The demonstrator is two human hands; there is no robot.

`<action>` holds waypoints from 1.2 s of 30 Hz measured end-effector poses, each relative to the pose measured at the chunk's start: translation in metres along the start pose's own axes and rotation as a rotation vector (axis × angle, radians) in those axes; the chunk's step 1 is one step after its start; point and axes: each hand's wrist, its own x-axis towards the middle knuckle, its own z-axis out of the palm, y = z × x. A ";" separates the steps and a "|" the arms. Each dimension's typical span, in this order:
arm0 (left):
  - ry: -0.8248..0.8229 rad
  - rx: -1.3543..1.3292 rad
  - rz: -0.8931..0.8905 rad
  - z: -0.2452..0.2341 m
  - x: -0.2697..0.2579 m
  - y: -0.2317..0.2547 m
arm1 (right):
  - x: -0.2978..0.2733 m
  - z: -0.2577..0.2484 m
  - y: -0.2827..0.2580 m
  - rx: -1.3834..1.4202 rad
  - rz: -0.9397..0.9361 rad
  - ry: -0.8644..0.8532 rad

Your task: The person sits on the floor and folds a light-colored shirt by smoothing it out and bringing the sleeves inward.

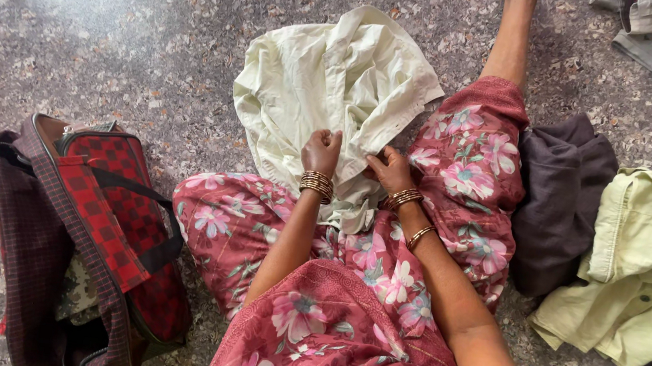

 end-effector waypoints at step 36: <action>-0.800 -1.132 -0.602 0.003 0.007 0.011 | 0.000 0.012 -0.070 0.175 -0.023 -0.078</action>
